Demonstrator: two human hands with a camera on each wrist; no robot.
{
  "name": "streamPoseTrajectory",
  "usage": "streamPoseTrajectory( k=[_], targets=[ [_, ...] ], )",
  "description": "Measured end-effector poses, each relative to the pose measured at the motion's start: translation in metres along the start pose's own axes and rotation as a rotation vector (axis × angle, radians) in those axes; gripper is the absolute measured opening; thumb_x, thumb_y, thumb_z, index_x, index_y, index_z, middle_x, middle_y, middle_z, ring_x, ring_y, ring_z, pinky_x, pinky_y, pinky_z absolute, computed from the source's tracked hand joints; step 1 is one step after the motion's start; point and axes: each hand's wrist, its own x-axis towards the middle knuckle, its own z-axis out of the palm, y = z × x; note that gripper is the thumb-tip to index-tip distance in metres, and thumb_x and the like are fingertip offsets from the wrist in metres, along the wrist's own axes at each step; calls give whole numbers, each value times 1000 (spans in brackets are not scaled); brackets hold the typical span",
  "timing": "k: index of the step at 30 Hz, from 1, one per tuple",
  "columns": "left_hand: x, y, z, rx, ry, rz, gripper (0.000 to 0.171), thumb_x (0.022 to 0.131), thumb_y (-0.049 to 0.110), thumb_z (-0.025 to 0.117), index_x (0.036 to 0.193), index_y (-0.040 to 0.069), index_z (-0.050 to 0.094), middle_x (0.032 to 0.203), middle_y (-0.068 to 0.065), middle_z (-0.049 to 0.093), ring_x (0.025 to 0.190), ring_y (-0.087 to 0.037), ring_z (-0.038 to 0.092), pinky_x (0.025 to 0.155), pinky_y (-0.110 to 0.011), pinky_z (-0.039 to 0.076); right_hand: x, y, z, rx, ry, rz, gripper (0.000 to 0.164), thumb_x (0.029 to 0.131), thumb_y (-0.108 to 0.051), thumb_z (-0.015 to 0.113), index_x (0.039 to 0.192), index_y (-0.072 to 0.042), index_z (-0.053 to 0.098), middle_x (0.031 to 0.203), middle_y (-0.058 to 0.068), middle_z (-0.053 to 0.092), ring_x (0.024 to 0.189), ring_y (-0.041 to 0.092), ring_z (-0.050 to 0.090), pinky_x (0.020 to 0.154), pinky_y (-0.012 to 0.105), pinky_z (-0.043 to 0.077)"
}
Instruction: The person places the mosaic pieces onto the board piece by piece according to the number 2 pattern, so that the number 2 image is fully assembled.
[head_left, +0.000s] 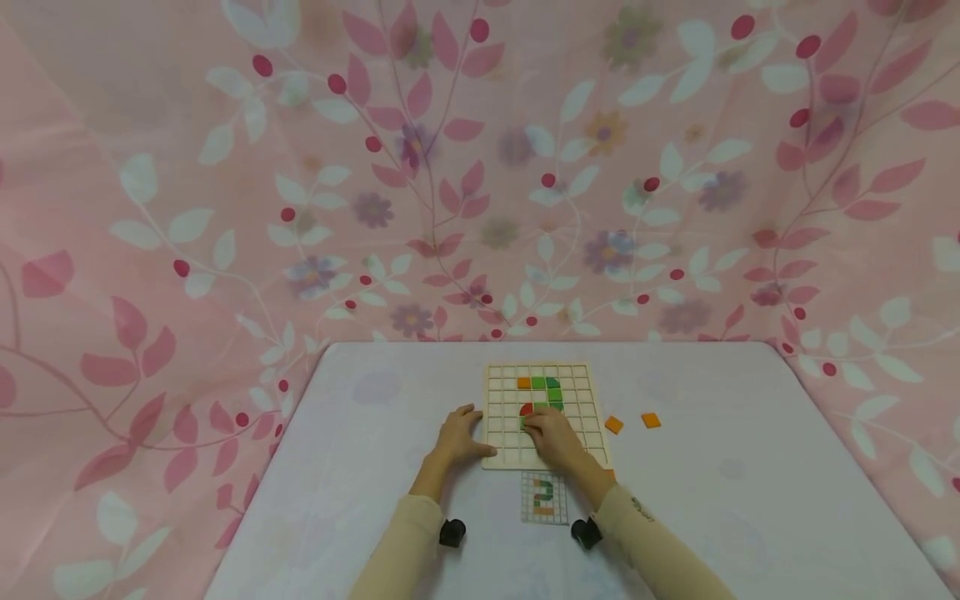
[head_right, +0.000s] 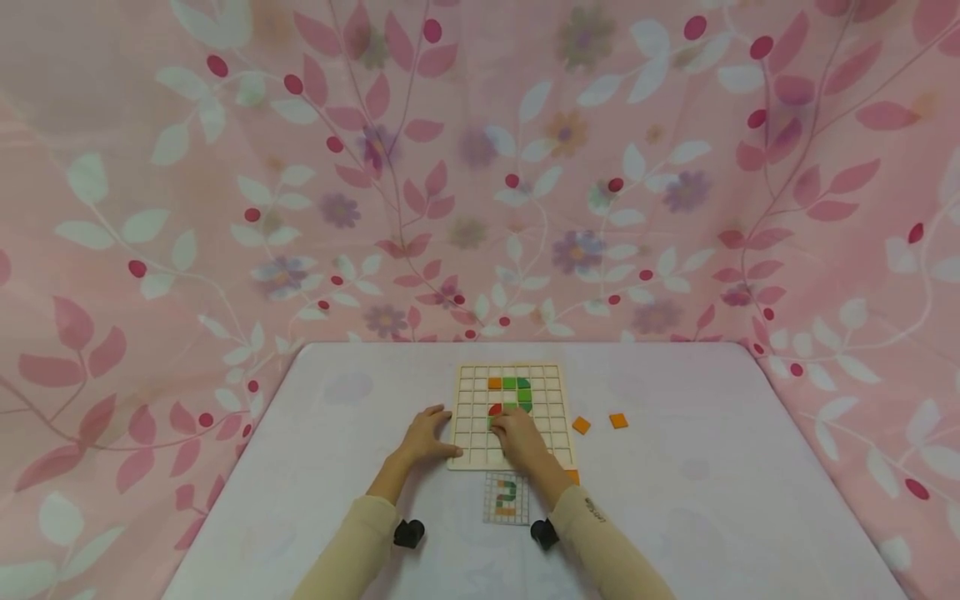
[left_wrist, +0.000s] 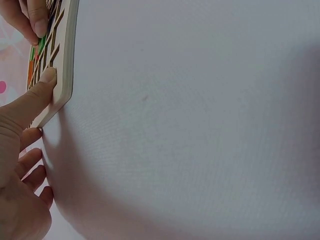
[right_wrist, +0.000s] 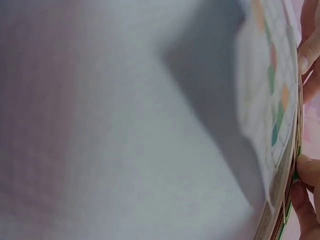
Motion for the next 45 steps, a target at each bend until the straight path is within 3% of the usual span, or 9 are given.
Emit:
streamPoseTrajectory(
  k=[9,17,25,31,38,45],
  targets=[
    [-2,0,1,-21,6,3,75,67,28,85,128,-1,54,142,-21,41,131,-41,35,107,-53,31,-4,4,-8,136,-43,128,16,83,-3,68,99,1,72,100,11,70,96,28,63,84,42,52],
    [-3,0,1,-15,9,7,76,67,29,85,129,-1,53,142,-20,41,131,-40,36,107,-52,32,-31,40,-36,130,175,129,22,81,4,68,103,7,68,101,20,65,93,37,57,77,50,51],
    [-1,0,2,-12,10,0,76,67,28,85,129,-1,54,142,-19,41,131,-40,36,107,-52,32,-65,85,-83,22,326,388,35,80,-1,67,113,11,61,109,33,53,100,49,45,83,59,37],
    [-1,0,1,-6,8,1,76,67,29,85,129,-1,54,142,-20,41,130,-40,36,106,-52,33,-87,102,-96,-41,265,581,41,83,-10,65,115,15,57,112,37,49,106,50,42,91,60,34],
    [-3,2,0,-20,12,8,76,67,28,85,129,-2,53,142,-21,41,130,-41,36,106,-53,33,-88,105,-99,8,281,604,35,83,-8,66,108,16,60,106,34,56,104,46,49,94,57,38],
    [-3,1,1,-11,14,11,76,67,28,85,129,-2,53,142,-21,41,130,-41,36,107,-52,33,-85,106,-103,-25,186,672,37,82,-7,59,110,17,57,103,34,58,98,44,53,88,55,44]
  ],
)
